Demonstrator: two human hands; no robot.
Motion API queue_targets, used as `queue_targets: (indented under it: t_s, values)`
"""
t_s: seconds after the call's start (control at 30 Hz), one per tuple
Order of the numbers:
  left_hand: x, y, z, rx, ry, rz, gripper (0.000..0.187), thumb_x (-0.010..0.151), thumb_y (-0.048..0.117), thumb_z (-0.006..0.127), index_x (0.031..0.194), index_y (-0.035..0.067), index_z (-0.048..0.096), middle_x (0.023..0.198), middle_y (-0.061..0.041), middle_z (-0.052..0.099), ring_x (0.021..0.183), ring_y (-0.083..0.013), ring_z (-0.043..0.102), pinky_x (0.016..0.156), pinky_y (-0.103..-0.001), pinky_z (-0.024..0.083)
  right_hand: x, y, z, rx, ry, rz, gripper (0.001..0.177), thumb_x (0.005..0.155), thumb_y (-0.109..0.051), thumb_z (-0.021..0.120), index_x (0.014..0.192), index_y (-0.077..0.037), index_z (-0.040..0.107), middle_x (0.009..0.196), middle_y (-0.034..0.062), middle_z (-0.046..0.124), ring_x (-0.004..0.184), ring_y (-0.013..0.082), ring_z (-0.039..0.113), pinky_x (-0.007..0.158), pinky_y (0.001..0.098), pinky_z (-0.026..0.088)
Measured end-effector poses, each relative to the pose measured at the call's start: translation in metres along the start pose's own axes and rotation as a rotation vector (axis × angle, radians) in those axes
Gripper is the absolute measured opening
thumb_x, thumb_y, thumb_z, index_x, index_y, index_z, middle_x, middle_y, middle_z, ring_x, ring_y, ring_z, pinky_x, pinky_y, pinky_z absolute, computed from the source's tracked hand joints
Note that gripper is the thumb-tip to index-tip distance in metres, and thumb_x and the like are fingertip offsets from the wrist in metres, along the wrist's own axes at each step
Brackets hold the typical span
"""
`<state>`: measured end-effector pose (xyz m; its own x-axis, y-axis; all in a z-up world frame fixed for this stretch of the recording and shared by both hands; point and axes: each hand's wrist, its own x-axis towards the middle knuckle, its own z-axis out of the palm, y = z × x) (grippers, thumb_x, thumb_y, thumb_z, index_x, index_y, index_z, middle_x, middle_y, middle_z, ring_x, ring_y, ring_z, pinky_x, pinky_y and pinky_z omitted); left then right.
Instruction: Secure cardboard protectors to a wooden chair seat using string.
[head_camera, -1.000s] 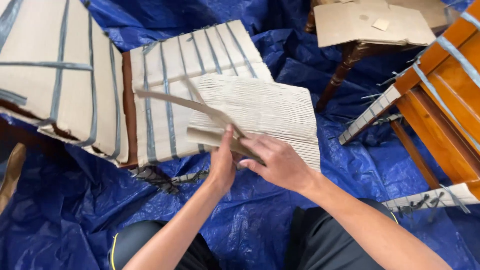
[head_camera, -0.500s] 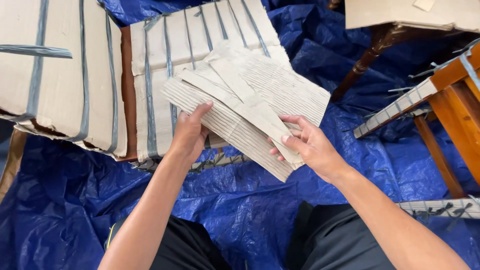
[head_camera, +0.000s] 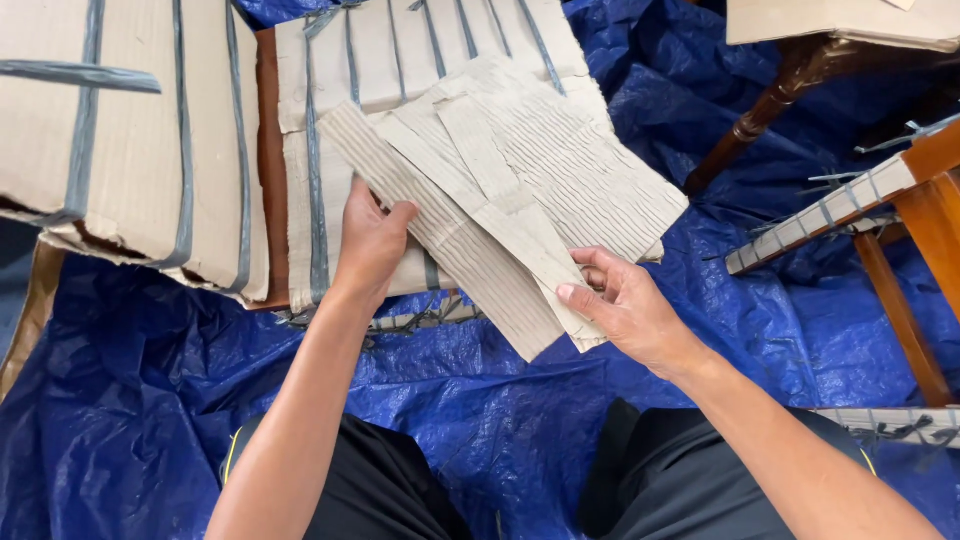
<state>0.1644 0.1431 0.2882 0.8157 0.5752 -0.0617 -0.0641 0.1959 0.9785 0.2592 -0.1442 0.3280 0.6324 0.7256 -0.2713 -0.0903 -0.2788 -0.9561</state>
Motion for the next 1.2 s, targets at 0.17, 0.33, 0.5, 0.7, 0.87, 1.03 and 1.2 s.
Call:
queue_targets:
  t_s: [0.17, 0.33, 0.5, 0.7, 0.87, 1.03, 1.2]
  values:
    - [-0.026, 0.017, 0.012, 0.927, 0.337, 0.673, 0.089, 0.085, 0.004, 0.078, 0.151, -0.019, 0.024, 0.153, -0.037, 0.027, 0.141, -0.0494, 0.033, 0.115, -0.051, 0.031, -0.003, 0.001, 0.005, 0.0, 0.04, -0.014, 0.043, 0.093, -0.02, 0.067, 0.128, 0.0, 0.053, 0.095, 0.011, 0.075, 0.078, 0.0094, 0.069, 0.066, 0.0238, 0.056]
    - [-0.053, 0.028, 0.034, 1.06, 0.204, 0.309, 0.052, 0.093, 0.028, 0.075, 0.136, 0.006, 0.056, 0.129, -0.017, 0.065, 0.119, -0.0272, 0.063, 0.103, -0.042, 0.05, -0.003, 0.009, 0.002, 0.049, 0.071, -0.057, 0.029, 0.097, -0.021, 0.067, 0.115, 0.0, 0.059, 0.086, 0.0094, 0.074, 0.07, 0.0068, 0.064, 0.06, 0.022, 0.052]
    - [-0.055, 0.025, 0.045, 0.645, 0.041, 0.146, 0.056, 0.096, 0.036, 0.067, 0.14, 0.003, 0.053, 0.118, -0.013, 0.076, 0.092, -0.0193, 0.075, 0.081, -0.038, 0.059, -0.009, -0.004, 0.008, 0.124, 0.008, -0.025, 0.028, 0.099, -0.024, 0.063, 0.111, 0.001, 0.062, 0.077, 0.0076, 0.073, 0.058, 0.0065, 0.062, 0.05, 0.0231, 0.051]
    - [-0.05, 0.023, 0.049, 0.44, 0.087, 0.166, 0.068, 0.093, 0.033, 0.069, 0.147, 0.002, 0.043, 0.127, -0.018, 0.068, 0.094, -0.0167, 0.075, 0.075, -0.032, 0.061, -0.01, -0.003, 0.012, 0.052, -0.088, 0.054, 0.033, 0.098, -0.027, 0.06, 0.116, 0.0, 0.064, 0.072, 0.0069, 0.071, 0.05, 0.0075, 0.059, 0.042, 0.0231, 0.047]
    - [-0.05, 0.021, 0.055, 0.571, 0.072, 0.149, 0.06, 0.088, 0.031, 0.075, 0.14, 0.005, 0.059, 0.124, -0.014, 0.071, 0.091, -0.0174, 0.072, 0.067, -0.032, 0.059, -0.009, -0.002, 0.013, 0.077, -0.147, 0.039, 0.039, 0.098, -0.026, 0.06, 0.125, 0.002, 0.061, 0.077, 0.0086, 0.071, 0.053, 0.0098, 0.063, 0.043, 0.0242, 0.049]
    - [-0.05, 0.015, 0.054, 0.551, 0.077, 0.258, 0.05, 0.089, 0.023, 0.077, 0.133, 0.003, 0.065, 0.126, -0.013, 0.069, 0.092, -0.016, 0.072, 0.067, -0.031, 0.057, -0.01, -0.007, 0.013, 0.172, -0.149, 0.074, 0.049, 0.098, -0.031, 0.057, 0.135, 0.001, 0.054, 0.089, 0.0128, 0.076, 0.065, 0.0165, 0.074, 0.052, 0.0276, 0.057]
    - [-0.05, 0.01, 0.055, 0.43, 0.075, 0.304, 0.035, 0.093, 0.016, 0.077, 0.125, 0.001, 0.07, 0.121, -0.012, 0.071, 0.097, -0.0127, 0.073, 0.075, -0.026, 0.061, -0.01, -0.008, 0.01, 0.246, -0.152, 0.071, 0.055, 0.098, -0.034, 0.057, 0.14, 0.002, 0.05, 0.099, 0.0173, 0.075, 0.075, 0.0199, 0.077, 0.062, 0.0301, 0.063]
